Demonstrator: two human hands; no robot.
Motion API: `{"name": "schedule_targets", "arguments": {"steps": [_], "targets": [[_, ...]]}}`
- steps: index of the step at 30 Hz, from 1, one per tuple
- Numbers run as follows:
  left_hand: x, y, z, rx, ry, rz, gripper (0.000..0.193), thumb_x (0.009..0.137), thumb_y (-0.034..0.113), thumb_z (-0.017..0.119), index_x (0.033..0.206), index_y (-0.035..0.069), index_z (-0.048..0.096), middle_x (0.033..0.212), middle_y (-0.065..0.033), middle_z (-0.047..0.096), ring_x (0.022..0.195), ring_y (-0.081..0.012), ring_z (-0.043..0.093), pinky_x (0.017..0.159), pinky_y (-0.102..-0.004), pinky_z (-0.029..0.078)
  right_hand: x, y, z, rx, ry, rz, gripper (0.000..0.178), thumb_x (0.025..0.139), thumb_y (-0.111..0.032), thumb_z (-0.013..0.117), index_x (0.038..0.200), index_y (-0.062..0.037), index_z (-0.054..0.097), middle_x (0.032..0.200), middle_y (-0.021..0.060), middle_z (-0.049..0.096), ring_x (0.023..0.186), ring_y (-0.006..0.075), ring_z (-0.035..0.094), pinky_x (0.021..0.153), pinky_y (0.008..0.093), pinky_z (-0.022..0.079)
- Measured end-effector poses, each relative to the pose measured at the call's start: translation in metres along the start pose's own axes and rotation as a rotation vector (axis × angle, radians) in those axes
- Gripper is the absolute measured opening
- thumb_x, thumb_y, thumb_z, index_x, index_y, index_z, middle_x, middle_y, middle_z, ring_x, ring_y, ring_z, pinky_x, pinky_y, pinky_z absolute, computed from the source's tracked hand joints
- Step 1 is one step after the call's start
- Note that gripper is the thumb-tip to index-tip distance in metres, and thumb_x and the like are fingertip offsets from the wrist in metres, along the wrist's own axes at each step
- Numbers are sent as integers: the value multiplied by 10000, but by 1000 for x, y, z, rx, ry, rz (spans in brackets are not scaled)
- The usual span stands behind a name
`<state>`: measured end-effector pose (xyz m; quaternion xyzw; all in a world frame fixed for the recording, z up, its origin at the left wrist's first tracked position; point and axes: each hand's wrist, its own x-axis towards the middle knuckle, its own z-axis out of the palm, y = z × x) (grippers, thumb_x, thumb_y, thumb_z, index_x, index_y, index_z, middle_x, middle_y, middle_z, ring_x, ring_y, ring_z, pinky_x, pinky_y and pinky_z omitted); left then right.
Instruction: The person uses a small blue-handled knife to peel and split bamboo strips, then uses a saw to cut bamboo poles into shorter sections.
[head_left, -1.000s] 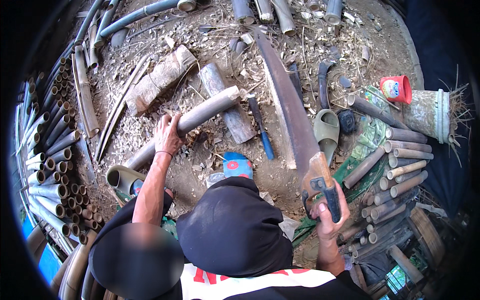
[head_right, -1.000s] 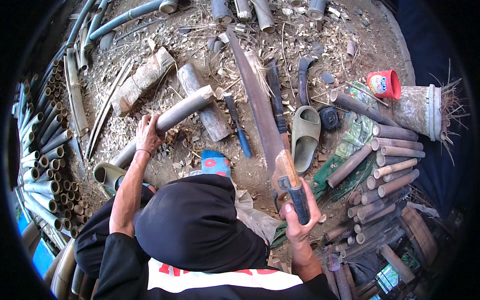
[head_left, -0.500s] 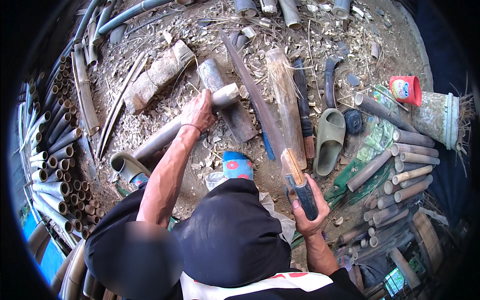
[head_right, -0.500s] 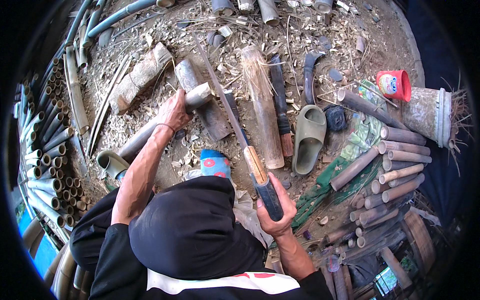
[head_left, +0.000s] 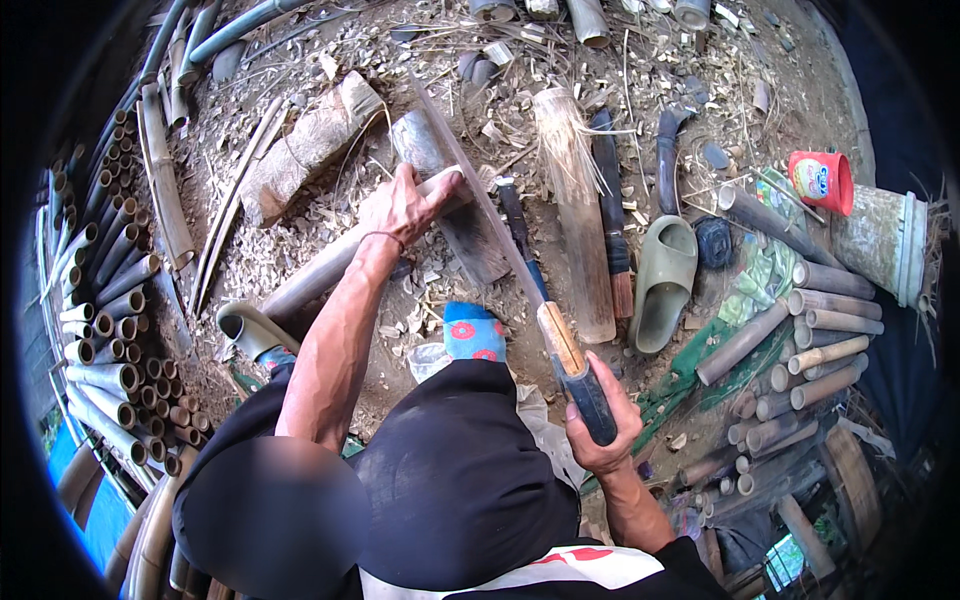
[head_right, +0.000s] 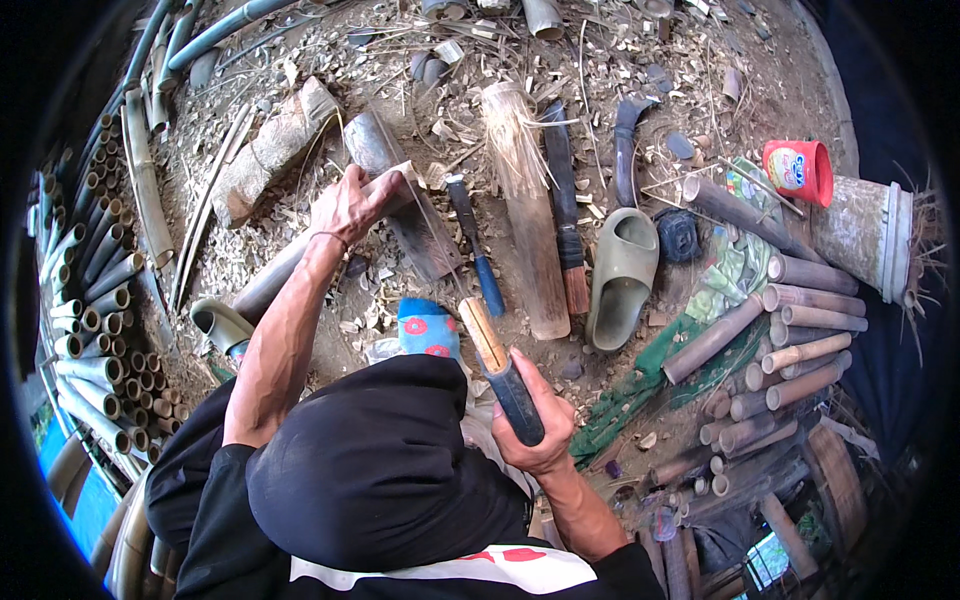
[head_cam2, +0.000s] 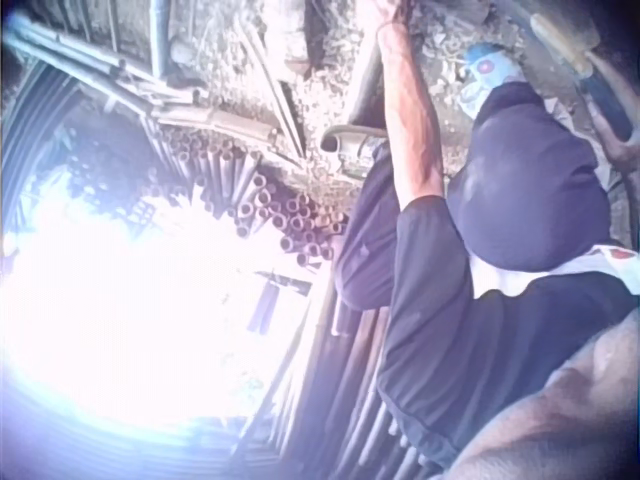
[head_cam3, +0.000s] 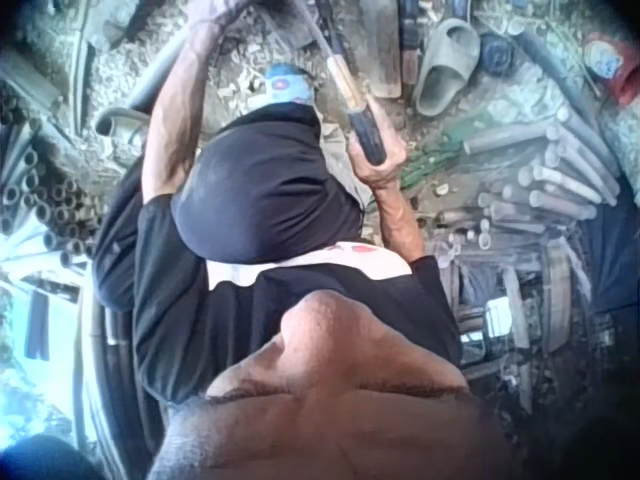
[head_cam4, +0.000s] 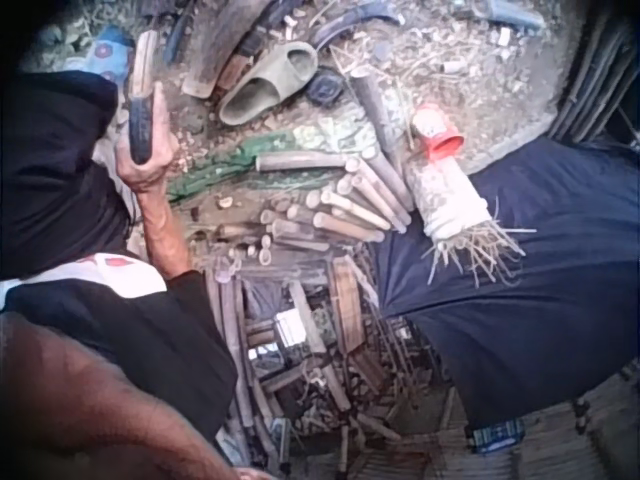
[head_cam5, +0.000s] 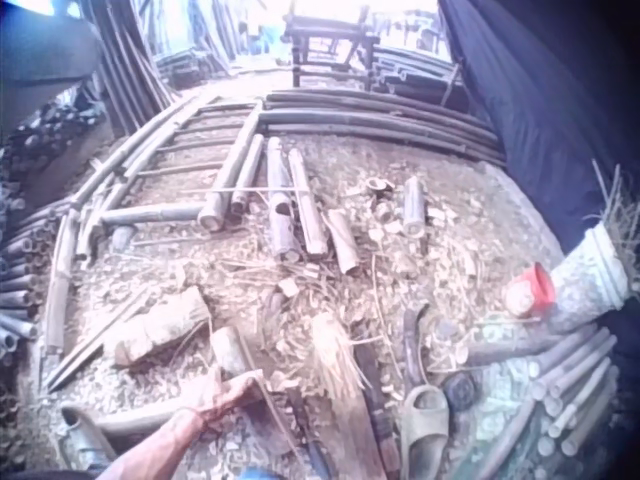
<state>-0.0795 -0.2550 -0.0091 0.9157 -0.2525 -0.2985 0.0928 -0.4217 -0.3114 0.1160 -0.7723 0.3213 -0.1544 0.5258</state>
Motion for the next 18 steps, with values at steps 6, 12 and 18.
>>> {"name": "schedule_targets", "arguments": {"steps": [6, 12, 18], "targets": [[-5, 3, 9, 24, 118, -6, 699, 794, 714, 545, 1011, 53, 608, 876, -242, 686, 858, -396, 674, 762, -473, 509, -27, -6, -12, -56, -24, 18, 593, 668, -18, 645, 1239, 114, 552, 1028, 237, 681, 870, 274, 718, 776, 316, 539], [-8, 6, 9, -1, 149, -12, 695, 787, 702, 558, 997, 42, 613, 865, -235, 691, 838, -390, 682, 757, -470, 521, 11, 4, 14, -62, -33, -20, 581, 689, -13, 641, 1252, 99, 551, 921, 202, 679, 686, 195, 679, 676, 294, 532], [-5, 4, 10, 24, 162, -11, 725, 757, 732, 574, 942, 33, 621, 843, -224, 696, 828, -384, 691, 754, -472, 530, 8, 5, 20, -63, -7, -113, 598, 697, -15, 643, 1262, 139, 521, 881, 218, 685, 703, 260, 708, 639, 319, 543]]}}
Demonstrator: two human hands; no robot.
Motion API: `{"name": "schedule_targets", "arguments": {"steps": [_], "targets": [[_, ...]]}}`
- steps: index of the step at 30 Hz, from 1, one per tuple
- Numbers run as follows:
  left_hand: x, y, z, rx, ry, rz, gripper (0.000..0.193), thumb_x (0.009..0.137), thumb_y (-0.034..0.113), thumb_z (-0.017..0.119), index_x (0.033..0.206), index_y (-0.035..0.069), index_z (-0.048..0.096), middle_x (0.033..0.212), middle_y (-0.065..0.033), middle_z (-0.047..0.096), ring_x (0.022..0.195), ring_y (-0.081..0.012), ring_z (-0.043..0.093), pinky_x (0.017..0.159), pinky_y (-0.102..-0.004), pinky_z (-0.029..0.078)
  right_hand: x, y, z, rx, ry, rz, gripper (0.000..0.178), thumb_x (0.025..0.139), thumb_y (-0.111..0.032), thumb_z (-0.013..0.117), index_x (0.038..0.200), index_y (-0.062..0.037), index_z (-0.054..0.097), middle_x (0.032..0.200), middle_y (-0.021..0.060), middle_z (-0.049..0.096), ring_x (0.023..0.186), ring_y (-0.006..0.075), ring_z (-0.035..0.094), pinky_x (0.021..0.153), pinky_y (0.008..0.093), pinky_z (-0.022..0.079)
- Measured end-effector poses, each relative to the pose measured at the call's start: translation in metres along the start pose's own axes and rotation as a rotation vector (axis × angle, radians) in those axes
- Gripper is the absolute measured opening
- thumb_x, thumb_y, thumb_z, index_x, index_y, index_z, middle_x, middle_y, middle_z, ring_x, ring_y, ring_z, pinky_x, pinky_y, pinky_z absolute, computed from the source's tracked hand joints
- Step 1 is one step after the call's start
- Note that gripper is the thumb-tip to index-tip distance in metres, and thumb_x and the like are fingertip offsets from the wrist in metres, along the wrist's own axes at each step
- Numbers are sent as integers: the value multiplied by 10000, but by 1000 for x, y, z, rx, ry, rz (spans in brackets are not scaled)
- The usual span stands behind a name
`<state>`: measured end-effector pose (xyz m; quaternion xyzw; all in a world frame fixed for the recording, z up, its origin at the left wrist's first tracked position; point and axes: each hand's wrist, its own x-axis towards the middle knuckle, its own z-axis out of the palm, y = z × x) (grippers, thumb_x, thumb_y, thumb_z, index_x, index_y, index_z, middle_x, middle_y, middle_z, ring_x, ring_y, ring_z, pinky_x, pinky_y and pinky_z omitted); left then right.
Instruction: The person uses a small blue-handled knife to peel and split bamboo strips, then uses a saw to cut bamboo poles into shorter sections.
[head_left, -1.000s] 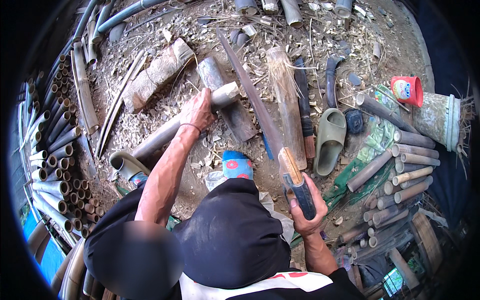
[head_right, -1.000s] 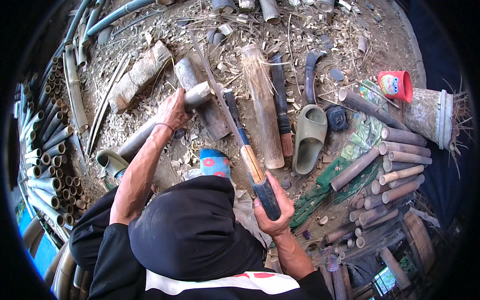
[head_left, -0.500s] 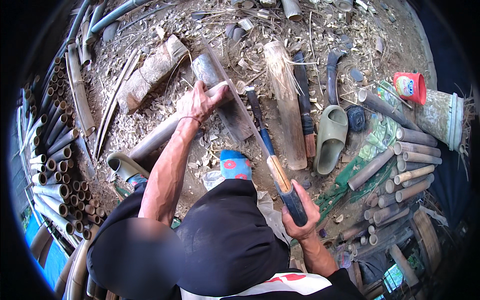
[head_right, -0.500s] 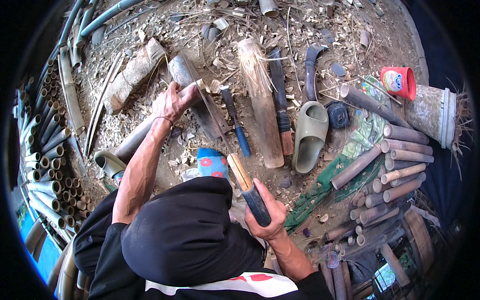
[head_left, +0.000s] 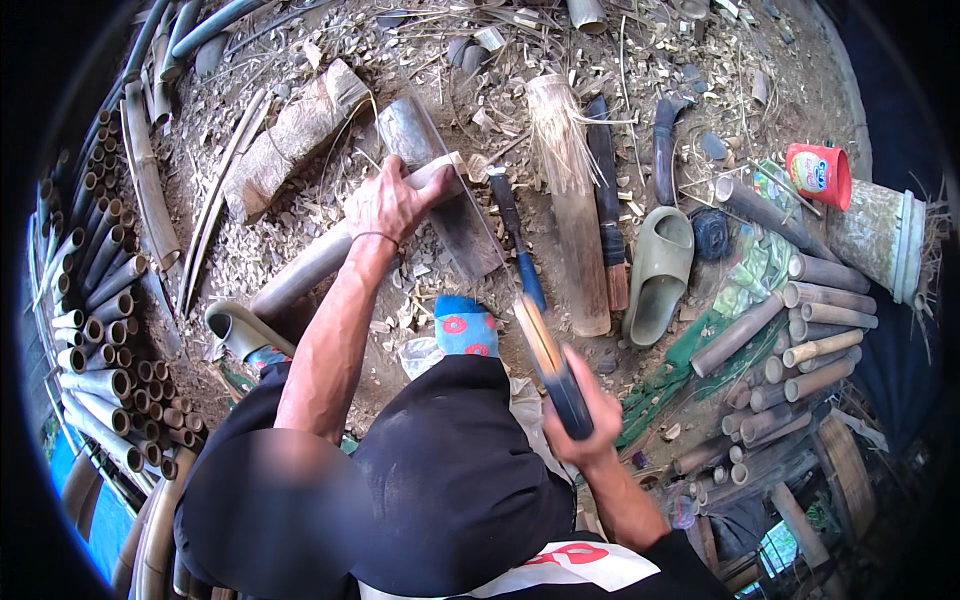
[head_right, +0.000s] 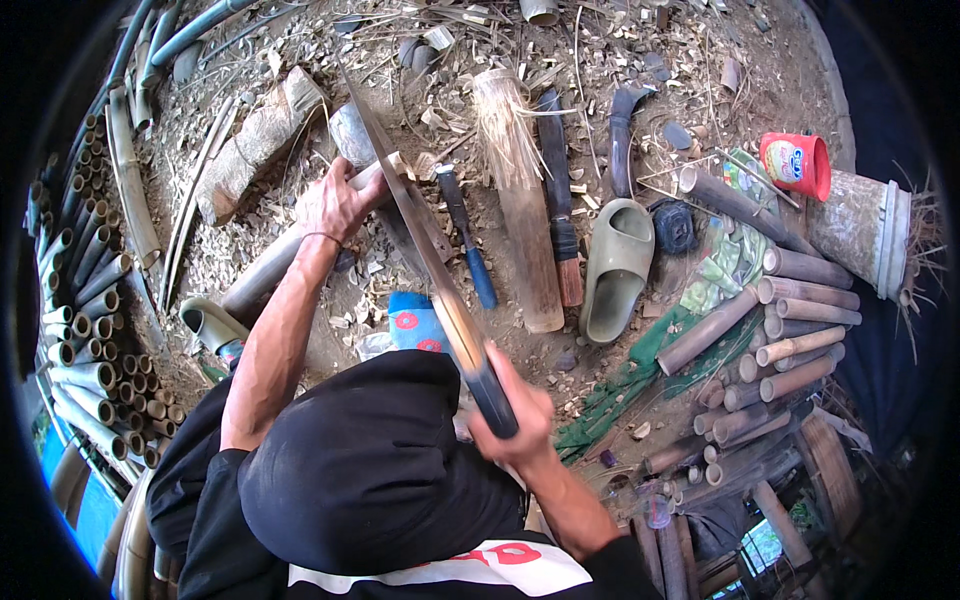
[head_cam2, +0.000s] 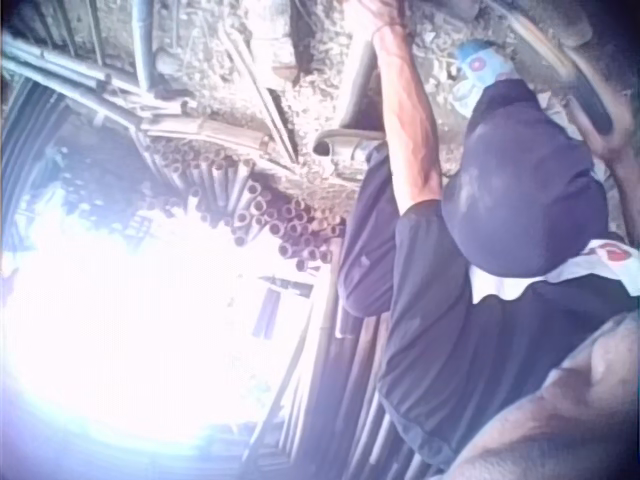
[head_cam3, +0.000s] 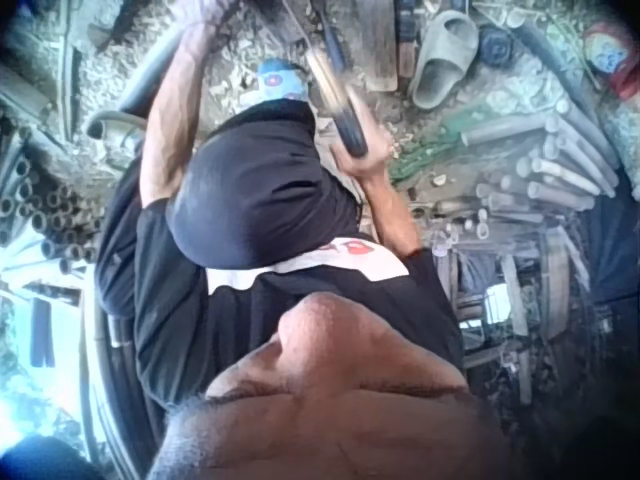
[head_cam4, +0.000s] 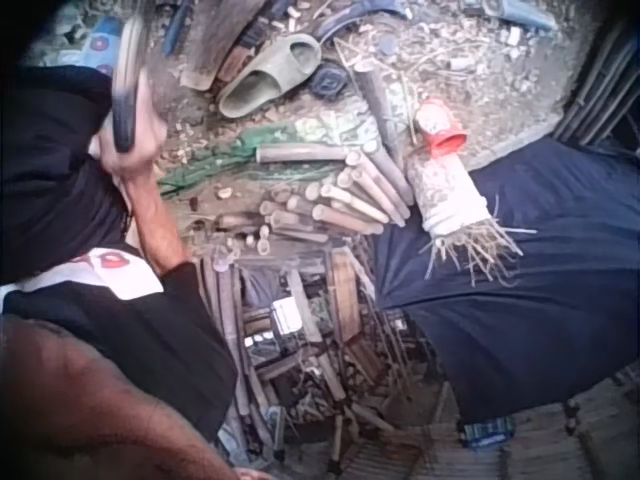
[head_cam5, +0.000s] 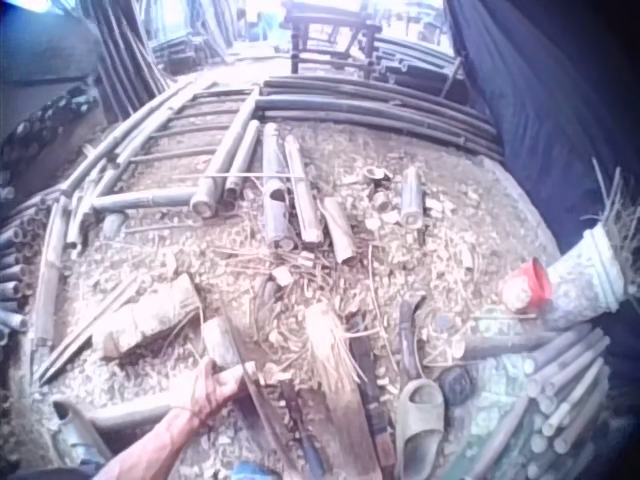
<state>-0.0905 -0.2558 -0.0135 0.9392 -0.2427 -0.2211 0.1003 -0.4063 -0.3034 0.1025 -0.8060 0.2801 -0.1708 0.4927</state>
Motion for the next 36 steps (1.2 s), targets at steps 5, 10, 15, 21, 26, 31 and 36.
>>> {"name": "schedule_targets", "arguments": {"steps": [5, 10, 15, 21, 26, 31, 36], "targets": [[2, -2, 4, -7, 20, 2, 737, 759, 742, 560, 940, 30, 613, 847, -231, 694, 833, -391, 687, 754, -481, 527, -39, -5, -21, -14, -1, 36, 581, 713, -16, 640, 1266, 121, 528, 840, 190, 680, 674, 245, 695, 647, 317, 541], [6, 4, 2, 22, 41, 21, 763, 759, 754, 552, 951, 17, 614, 862, -242, 693, 845, -394, 686, 753, -482, 529, 40, 10, 30, 117, 85, 93, 570, 739, -36, 660, 1291, 48, 543, 810, 137, 642, 600, 175, 603, 629, 291, 514], [-1, -7, 8, 12, 29, 19, 776, 769, 763, 534, 964, 14, 603, 814, -245, 689, 803, -399, 687, 742, -485, 528, -76, -7, -45, -56, -20, 170, 604, 652, -16, 591, 1239, 120, 552, 946, 228, 700, 762, 240, 725, 702, 300, 551], [1, 1, 9, -2, 74, 46, 766, 787, 763, 516, 948, 17, 586, 781, -242, 684, 787, -400, 686, 735, -486, 526, 59, 21, 36, 137, 123, 132, 536, 771, -35, 663, 1287, 54, 544, 883, 149, 692, 729, 208, 686, 684, 306, 531], [1, -22, 1, -79, -48, 144, 758, 791, 731, 556, 1088, 35, 531, 885, -243, 681, 868, -403, 668, 781, -480, 512, -23, 9, -11, -91, 23, 141, 578, 704, -29, 595, 1266, 99, 546, 977, 225, 705, 737, 212, 717, 676, 298, 547], [-10, -35, -3, 24, -217, 381, 743, 644, 231, 765, 1243, 40, 370, 1038, -265, 616, 969, -426, 626, 825, -475, 507, -45, 5, -25, -94, 6, 156, 557, 722, -15, 599, 1268, 84, 551, 872, 177, 693, 707, 194, 691, 674, 287, 538], [-3, -18, -3, 37, -214, 258, 674, 643, 157, 769, 1206, 31, 420, 1042, -258, 631, 988, -418, 629, 850, -462, 510, 78, 12, 40, 139, 86, 115, 563, 779, -12, 640, 1329, 32, 527, 767, 109, 639, 618, 129, 615, 599, 281, 501]]}}
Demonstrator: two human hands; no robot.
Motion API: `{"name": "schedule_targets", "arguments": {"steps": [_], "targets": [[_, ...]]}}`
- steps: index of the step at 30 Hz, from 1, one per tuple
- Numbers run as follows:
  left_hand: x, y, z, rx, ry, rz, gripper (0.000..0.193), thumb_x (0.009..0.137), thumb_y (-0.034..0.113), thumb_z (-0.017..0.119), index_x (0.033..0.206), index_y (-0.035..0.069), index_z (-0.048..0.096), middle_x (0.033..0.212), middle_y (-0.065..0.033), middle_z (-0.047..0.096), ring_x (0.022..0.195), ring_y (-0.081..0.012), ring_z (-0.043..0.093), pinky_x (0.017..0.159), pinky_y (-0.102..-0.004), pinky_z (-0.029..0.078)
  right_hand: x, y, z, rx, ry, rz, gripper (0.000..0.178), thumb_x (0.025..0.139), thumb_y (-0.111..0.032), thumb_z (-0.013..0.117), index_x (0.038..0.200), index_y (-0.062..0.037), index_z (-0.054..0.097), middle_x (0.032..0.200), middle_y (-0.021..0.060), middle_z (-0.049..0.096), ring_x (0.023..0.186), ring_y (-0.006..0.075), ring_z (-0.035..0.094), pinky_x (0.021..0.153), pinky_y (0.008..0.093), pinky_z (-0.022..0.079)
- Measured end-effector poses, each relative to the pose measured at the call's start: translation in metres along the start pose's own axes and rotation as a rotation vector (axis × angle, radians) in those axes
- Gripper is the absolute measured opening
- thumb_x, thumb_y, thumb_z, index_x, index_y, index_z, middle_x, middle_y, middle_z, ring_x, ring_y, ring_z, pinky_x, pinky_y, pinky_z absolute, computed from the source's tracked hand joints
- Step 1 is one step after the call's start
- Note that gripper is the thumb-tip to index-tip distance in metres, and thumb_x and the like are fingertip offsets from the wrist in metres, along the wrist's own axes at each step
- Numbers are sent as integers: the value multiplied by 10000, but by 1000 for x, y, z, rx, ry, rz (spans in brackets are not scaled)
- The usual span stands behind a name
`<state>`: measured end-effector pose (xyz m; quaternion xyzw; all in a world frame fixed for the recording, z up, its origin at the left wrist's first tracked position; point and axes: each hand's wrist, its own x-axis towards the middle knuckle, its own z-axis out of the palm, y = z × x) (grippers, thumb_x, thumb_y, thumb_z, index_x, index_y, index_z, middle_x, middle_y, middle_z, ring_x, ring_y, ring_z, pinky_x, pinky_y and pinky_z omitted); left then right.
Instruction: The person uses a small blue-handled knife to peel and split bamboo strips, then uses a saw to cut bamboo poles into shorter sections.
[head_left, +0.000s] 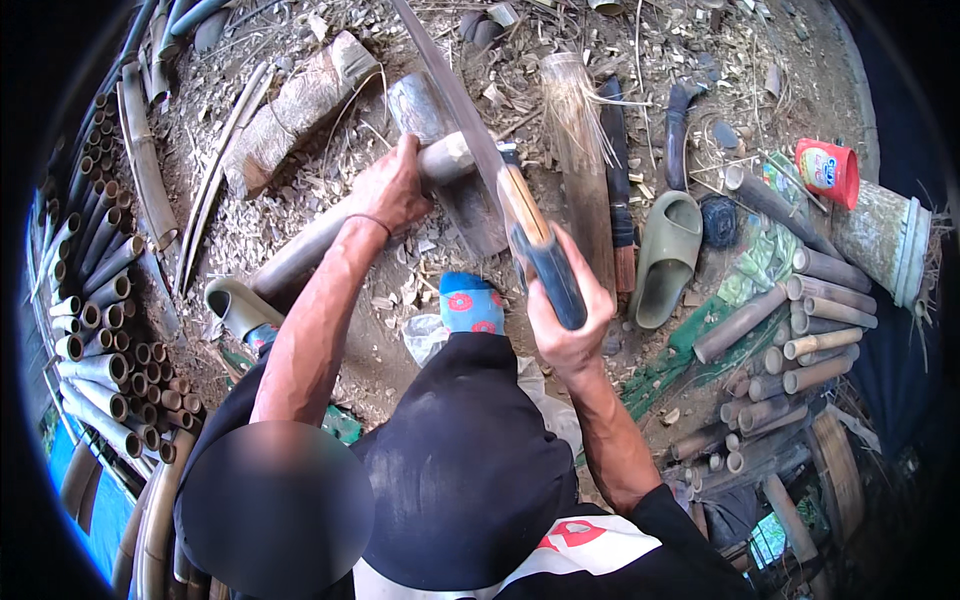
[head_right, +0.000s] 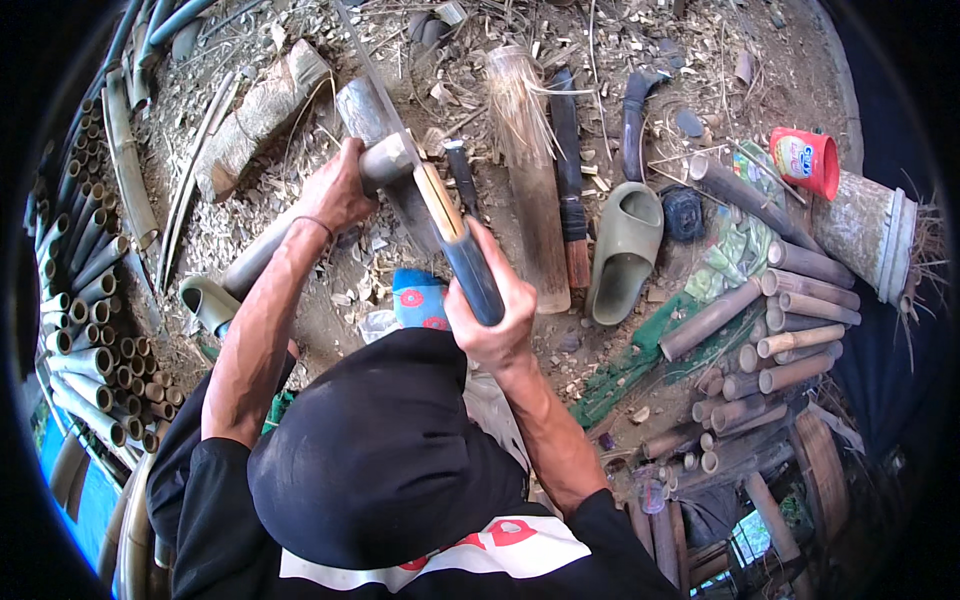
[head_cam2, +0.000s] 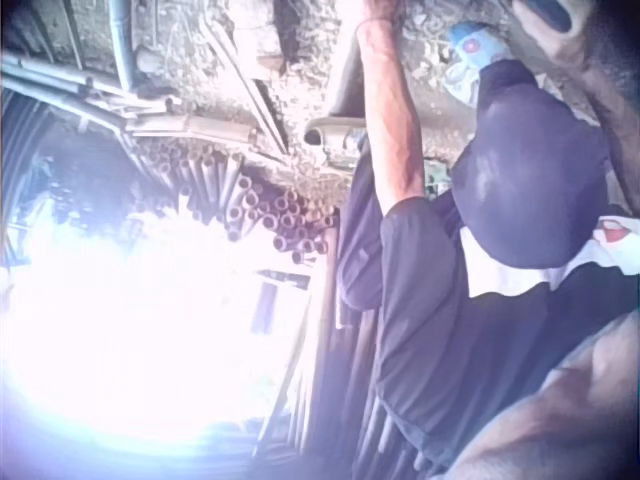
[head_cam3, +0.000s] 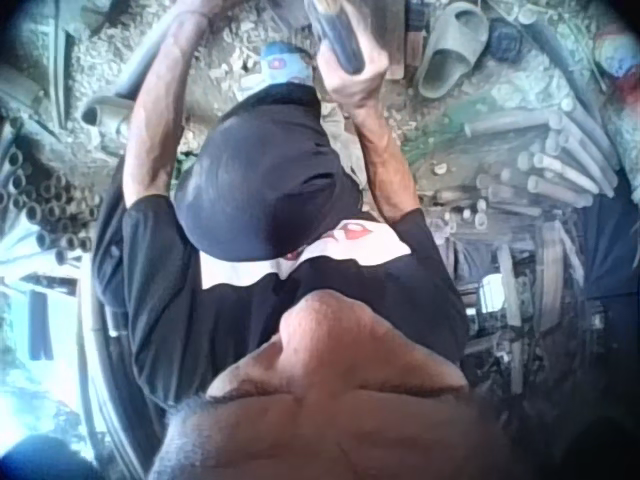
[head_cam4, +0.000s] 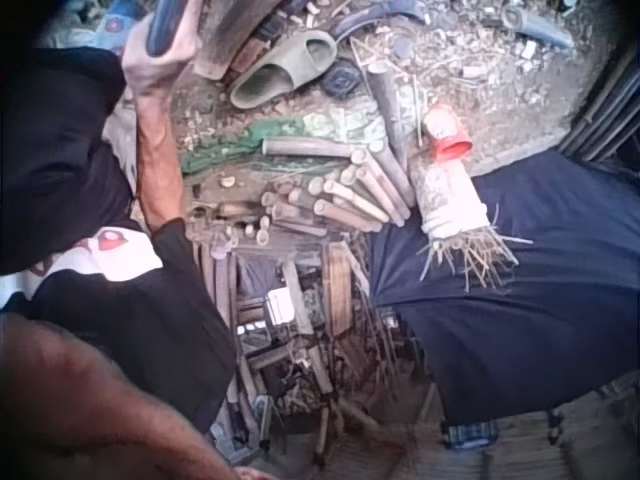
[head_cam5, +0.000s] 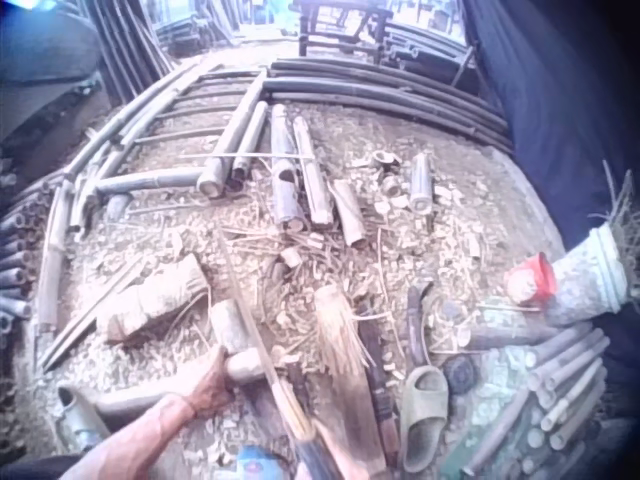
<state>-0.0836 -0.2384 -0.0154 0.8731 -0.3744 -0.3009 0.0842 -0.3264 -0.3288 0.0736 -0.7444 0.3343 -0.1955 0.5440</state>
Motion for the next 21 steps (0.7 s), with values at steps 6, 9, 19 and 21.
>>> {"name": "schedule_targets", "arguments": {"steps": [6, 9, 19, 21], "targets": [[8, -2, -4, 49, -68, -148, 600, 658, 154, 740, 1176, 19, 471, 936, -255, 671, 919, -415, 657, 809, -475, 522, -162, -7, -101, -274, -62, 73, 605, 648, -36, 541, 1231, 129, 556, 872, 221, 700, 684, 245, 706, 688, 340, 555], [6, 4, 3, 22, 1, -106, 506, 681, 162, 702, 1114, 16, 486, 917, -253, 679, 898, -414, 671, 772, -488, 532, -69, 20, -46, -212, 31, -65, 532, 742, -16, 619, 1262, 78, 561, 830, 170, 687, 634, 201, 678, 624, 313, 536], [6, 5, -3, 77, 5, -153, 402, 693, 178, 691, 1035, 7, 566, 925, -247, 685, 897, -405, 674, 803, -467, 540, -164, -22, -108, -290, -77, 106, 573, 691, 19, 544, 1257, 99, 556, 967, 211, 708, 789, 207, 716, 735, 310, 548], [-4, 7, 10, 69, -5, -143, 391, 696, 175, 684, 1028, 4, 568, 907, -245, 686, 888, -407, 675, 798, -468, 540, -128, -5, -78, -222, -61, 79, 557, 710, 15, 566, 1263, 83, 557, 924, 188, 707, 752, 196, 705, 710, 305, 546]]}}
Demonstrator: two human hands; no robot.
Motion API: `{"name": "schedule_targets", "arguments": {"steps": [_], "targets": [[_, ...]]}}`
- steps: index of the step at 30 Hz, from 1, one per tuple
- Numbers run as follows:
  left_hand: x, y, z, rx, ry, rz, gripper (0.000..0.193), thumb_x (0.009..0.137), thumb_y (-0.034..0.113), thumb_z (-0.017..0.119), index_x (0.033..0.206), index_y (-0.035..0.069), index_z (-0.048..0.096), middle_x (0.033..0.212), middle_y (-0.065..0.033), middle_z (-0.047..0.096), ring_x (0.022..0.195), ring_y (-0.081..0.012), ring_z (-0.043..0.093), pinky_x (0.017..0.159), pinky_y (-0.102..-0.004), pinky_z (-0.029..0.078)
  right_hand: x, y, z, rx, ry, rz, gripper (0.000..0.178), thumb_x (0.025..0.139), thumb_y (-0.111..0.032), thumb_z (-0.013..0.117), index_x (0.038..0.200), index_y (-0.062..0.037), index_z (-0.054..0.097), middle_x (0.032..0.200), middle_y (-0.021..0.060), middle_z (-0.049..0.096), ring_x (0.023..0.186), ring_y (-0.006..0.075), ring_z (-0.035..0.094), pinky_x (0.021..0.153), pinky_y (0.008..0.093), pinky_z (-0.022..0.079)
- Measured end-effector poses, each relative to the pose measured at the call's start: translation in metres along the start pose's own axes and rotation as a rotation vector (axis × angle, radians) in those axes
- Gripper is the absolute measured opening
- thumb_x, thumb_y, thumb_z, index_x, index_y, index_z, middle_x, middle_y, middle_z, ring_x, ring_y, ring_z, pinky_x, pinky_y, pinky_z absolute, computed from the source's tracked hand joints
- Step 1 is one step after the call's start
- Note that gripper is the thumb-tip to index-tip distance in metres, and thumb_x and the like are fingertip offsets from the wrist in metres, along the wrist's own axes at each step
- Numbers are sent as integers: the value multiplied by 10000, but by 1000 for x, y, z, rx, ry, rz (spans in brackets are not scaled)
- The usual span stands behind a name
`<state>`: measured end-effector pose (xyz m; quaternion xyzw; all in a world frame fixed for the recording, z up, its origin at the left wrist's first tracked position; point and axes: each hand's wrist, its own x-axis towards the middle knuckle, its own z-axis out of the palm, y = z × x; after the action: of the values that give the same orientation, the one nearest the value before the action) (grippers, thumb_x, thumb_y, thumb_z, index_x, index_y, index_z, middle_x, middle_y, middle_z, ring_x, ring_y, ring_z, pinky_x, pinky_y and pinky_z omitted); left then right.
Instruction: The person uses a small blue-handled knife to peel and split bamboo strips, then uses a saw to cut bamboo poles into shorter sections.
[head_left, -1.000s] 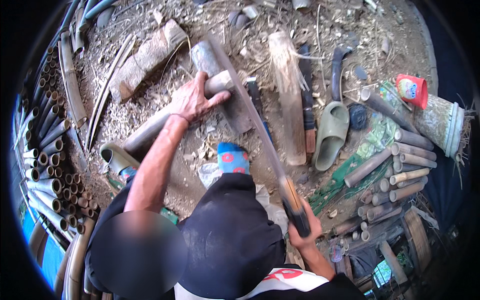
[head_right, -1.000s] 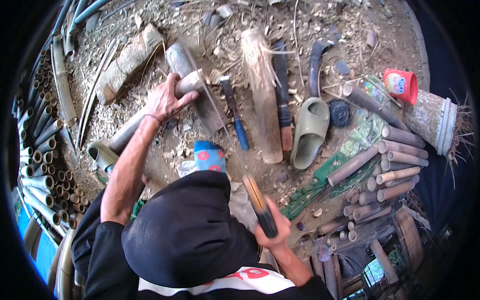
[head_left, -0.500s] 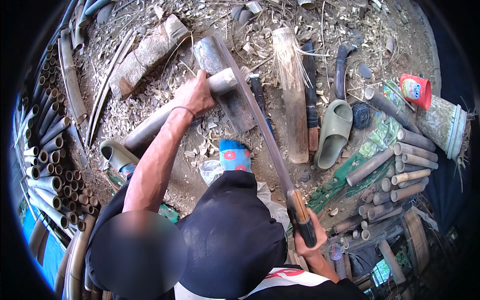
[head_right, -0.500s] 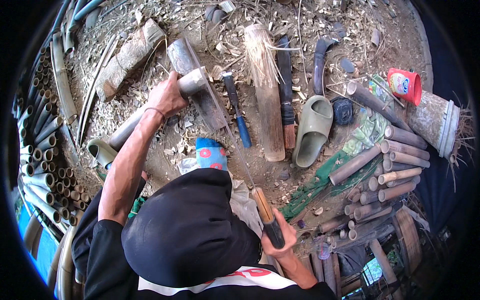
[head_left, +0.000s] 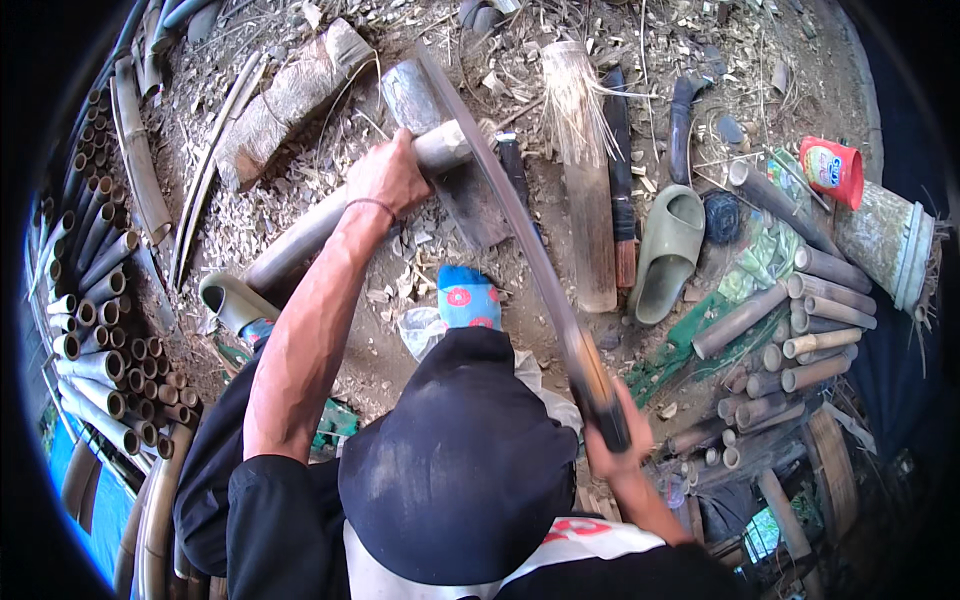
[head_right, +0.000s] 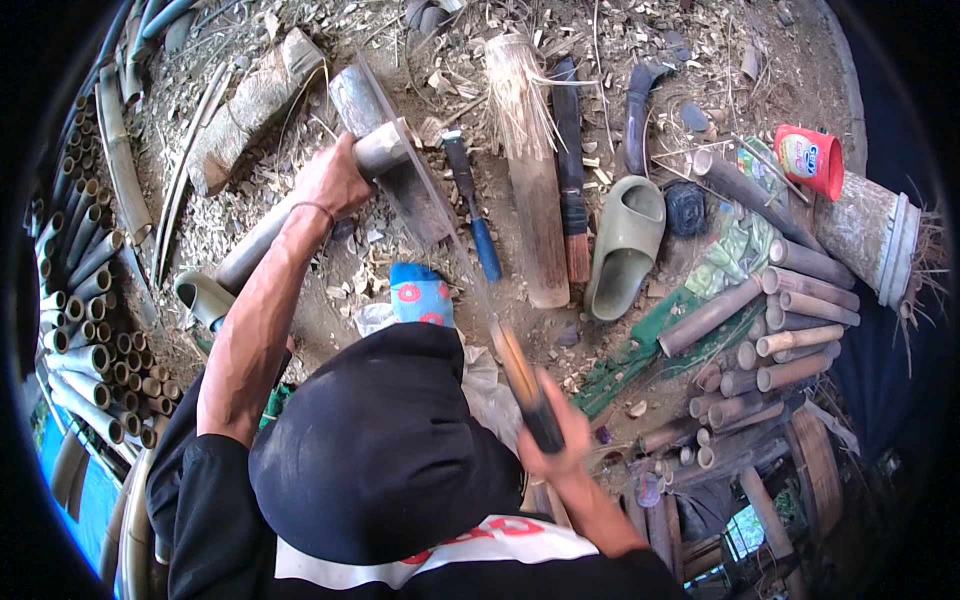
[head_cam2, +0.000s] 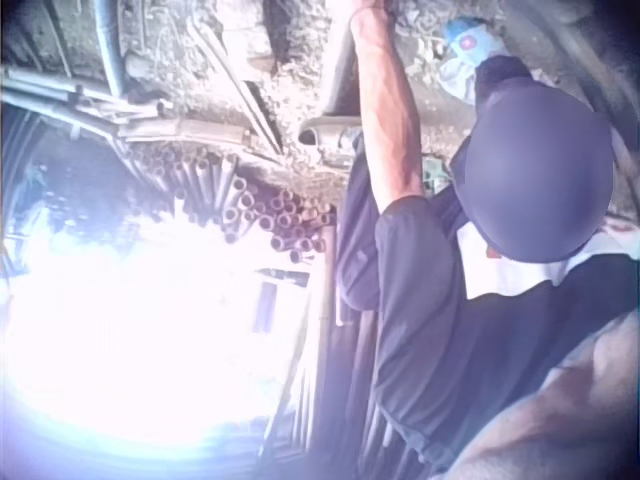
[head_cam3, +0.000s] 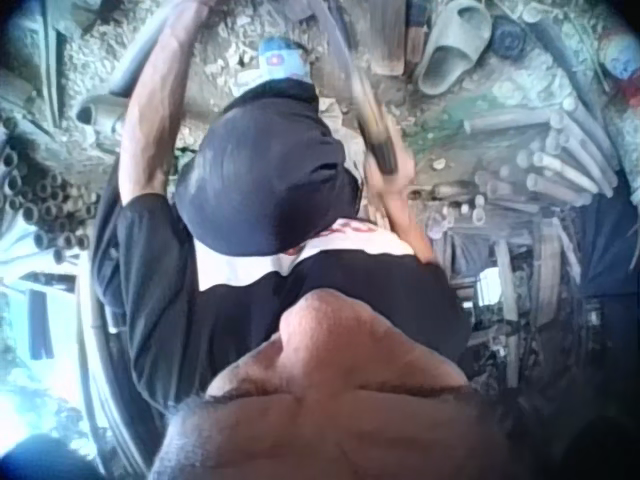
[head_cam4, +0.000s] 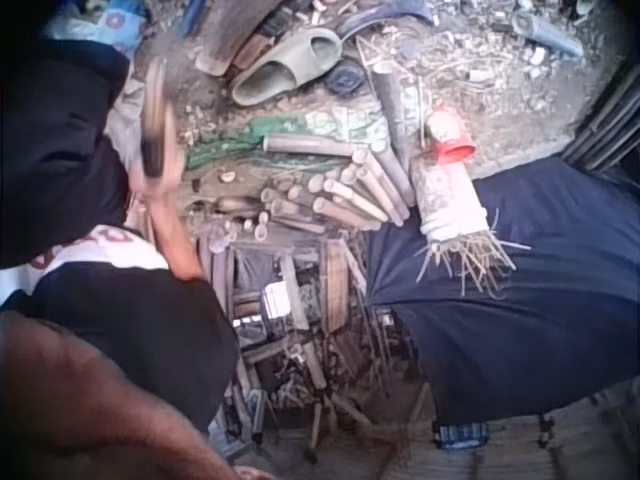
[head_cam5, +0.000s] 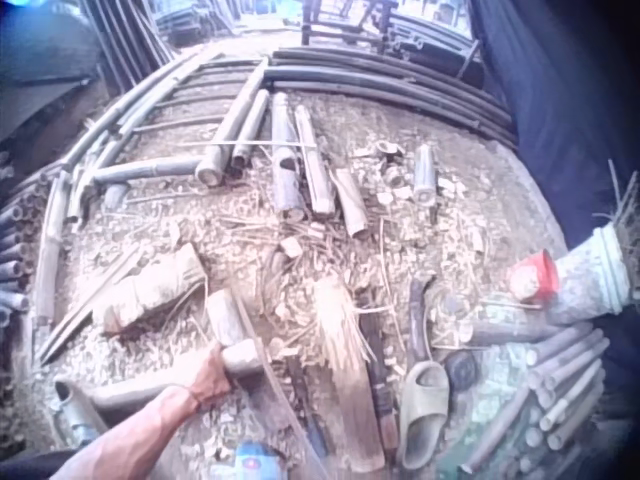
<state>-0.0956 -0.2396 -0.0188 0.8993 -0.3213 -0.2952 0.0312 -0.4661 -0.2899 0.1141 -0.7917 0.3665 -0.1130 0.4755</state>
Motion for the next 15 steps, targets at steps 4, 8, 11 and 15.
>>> {"name": "schedule_targets", "arguments": {"steps": [4, 8, 11, 15], "targets": [[13, 10, -10, -17, 45, 20, 360, 698, 159, 667, 1010, 4, 575, 900, -245, 687, 883, -400, 678, 794, -473, 539, 140, -2, 72, 271, 117, -105, 525, 773, 0, 620, 1292, 42, 549, 811, 133, 677, 623, 162, 632, 627, 302, 525], [14, -5, -14, -3, 32, 7, 327, 700, 142, 641, 989, 1, 584, 905, -241, 688, 882, -396, 680, 784, -481, 539, 60, 6, 33, 22, 52, -108, 540, 770, -4, 608, 1299, 68, 532, 932, 184, 704, 759, 214, 702, 718, 309, 540], [10, -1, -11, 5, 3, -27, 369, 696, 134, 646, 1039, 11, 590, 939, -251, 678, 913, -405, 668, 819, -471, 529, -18, -26, -27, 28, -80, 183, 567, 723, 12, 573, 1279, 110, 528, 1055, 257, 686, 933, 278, 714, 832, 351, 541], [7, 13, -8, 28, 75, -2, 301, 724, 143, 643, 1001, 30, 608, 956, -216, 684, 922, -383, 670, 822, -466, 529, 91, 15, 42, -147, 93, -177, 525, 776, 20, 613, 1295, 53, 542, 912, 183, 704, 726, 215, 700, 676, 332, 546]]}}
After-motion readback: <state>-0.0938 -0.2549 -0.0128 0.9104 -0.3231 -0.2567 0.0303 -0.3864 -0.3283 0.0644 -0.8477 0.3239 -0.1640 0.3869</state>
